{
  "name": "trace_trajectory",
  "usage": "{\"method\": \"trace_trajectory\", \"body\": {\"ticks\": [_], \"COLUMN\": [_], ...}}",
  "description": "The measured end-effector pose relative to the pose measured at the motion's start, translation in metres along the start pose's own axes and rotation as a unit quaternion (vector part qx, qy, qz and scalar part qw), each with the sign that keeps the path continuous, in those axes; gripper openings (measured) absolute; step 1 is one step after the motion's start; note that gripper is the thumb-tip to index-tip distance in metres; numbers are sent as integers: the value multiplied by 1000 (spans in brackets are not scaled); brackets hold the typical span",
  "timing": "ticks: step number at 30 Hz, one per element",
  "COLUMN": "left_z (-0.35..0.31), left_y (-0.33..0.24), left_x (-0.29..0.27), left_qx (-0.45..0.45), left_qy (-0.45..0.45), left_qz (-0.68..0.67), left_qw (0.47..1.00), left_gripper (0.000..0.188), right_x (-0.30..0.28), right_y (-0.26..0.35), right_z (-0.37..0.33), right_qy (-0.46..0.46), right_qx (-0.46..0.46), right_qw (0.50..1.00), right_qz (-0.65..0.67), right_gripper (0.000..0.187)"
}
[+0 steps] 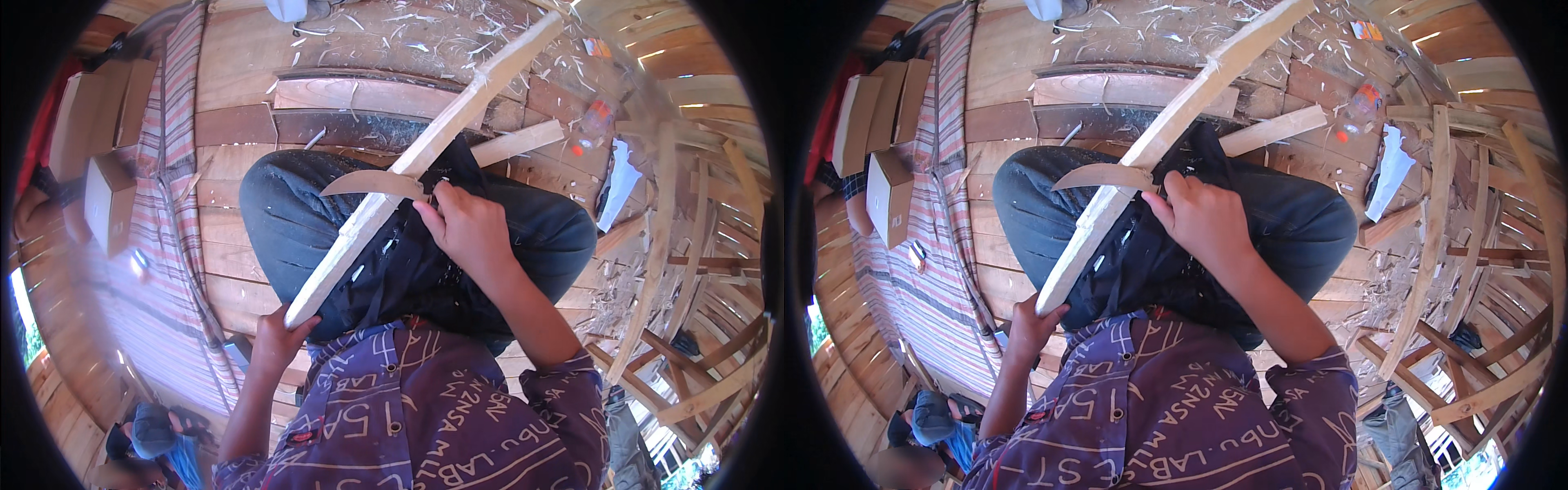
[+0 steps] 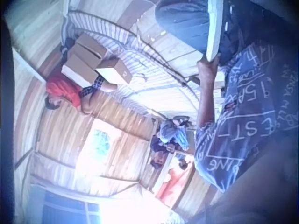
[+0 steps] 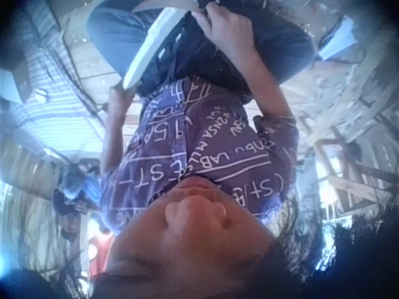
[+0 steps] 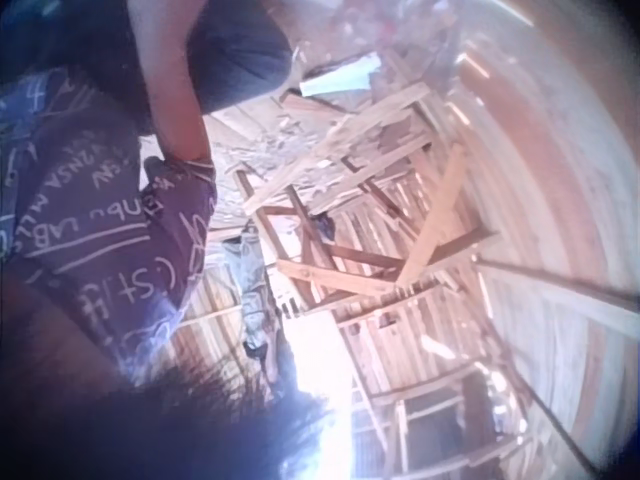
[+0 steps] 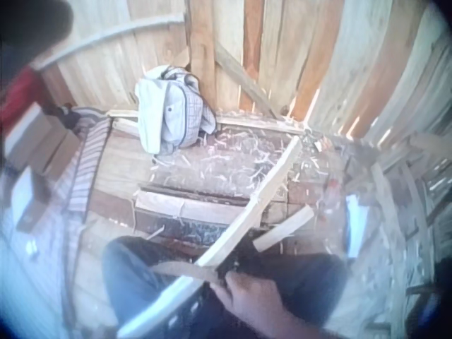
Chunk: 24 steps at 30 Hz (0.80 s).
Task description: The person carves a long piece of wood using a handheld blade, removing thin strips and smoothing the surface.
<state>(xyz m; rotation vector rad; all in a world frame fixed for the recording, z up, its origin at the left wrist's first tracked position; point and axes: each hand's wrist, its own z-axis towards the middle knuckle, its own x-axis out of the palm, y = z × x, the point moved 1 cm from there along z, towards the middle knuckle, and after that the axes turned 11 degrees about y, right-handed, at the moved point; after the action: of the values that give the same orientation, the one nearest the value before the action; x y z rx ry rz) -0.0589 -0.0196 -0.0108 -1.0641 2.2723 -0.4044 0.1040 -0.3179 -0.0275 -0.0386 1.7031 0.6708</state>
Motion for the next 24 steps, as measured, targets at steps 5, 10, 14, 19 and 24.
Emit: {"method": "trace_trajectory", "body": {"ticks": [5, 10, 14, 19, 24], "left_z": [0, -1, -3, 0, 3], "left_y": [-1, -3, 8, -5, 1], "left_x": [9, 13, 18, 12, 12], "left_qx": [-10, -17, -16, 17, 33], "left_qy": [-4, -5, -6, -11, -4], "left_qz": [-23, -68, -89, -21, -35], "left_qw": [1000, 997, 996, 1000, 999], "left_gripper": [42, 45, 46, 42, 40], "right_x": [2, 6, -13, -54, -53], "right_y": [-26, -30, -64, -106, -73], "right_z": [26, 35, 49, 36, 30], "right_qy": [-31, -56, -73, -96, -64], "right_qx": [-18, -24, 100, 133, 174], "right_qw": [995, 993, 988, 981, 983], "right_qz": [-90, -103, -89, -107, -1], "right_gripper": [35, 37, 40, 41, 40]}}
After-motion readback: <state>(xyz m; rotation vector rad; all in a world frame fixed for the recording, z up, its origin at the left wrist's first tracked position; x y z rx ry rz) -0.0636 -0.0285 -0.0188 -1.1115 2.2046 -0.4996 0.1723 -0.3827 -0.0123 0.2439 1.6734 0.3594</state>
